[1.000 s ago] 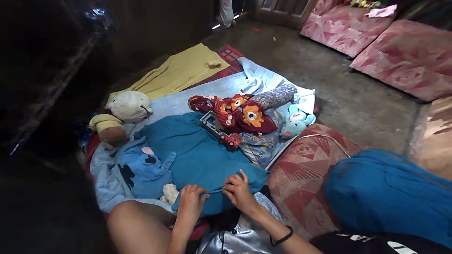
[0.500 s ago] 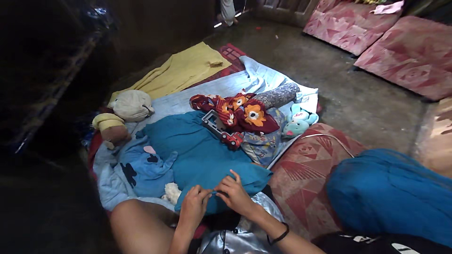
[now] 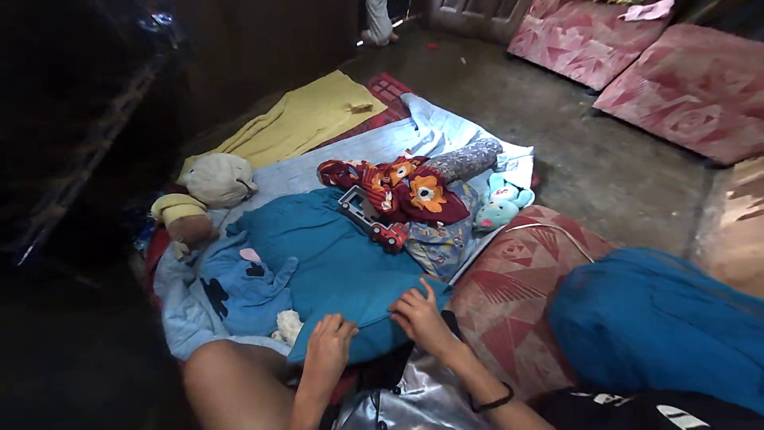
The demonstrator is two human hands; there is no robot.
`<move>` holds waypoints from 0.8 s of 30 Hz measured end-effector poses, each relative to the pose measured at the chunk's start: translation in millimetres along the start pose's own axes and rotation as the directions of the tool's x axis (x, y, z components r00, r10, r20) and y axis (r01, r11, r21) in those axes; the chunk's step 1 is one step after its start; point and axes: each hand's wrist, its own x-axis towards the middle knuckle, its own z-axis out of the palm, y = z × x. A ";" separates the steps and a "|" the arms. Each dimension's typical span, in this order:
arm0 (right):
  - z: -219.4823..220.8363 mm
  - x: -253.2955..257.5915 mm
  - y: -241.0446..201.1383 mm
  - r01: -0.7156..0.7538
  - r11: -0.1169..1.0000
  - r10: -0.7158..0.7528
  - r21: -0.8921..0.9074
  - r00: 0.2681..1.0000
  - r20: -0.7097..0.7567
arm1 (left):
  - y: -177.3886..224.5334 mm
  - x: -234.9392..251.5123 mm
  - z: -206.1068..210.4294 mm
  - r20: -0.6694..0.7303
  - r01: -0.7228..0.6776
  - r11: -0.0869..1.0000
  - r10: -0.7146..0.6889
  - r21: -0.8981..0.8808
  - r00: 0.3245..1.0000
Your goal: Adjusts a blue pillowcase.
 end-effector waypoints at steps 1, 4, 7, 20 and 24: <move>-4.5 -3.6 6.0 -0.024 0.999 0.023 -0.022 1.000 -0.018 | -0.3 -1.2 1.7 -0.001 0.001 1.000 -0.001 -0.020 1.000; -13.9 -14.1 22.3 -0.061 0.991 0.048 -0.119 0.993 -0.108 | 0.0 -0.5 8.1 -0.010 0.005 0.999 -0.006 -0.046 1.000; -22.1 -22.3 32.8 -0.100 0.981 0.066 -0.165 0.978 -0.199 | -1.0 1.8 10.7 -0.011 0.007 0.999 -0.007 -0.038 1.000; -87.3 -6.9 39.0 -0.781 0.501 0.777 0.372 0.596 0.205 | 10.7 9.5 12.0 0.103 0.029 0.997 -0.022 -0.066 0.994; -93.0 5.1 47.0 -0.815 0.525 0.718 0.246 0.579 0.387 | 18.4 14.0 17.9 0.093 -0.046 0.996 0.053 -0.075 0.994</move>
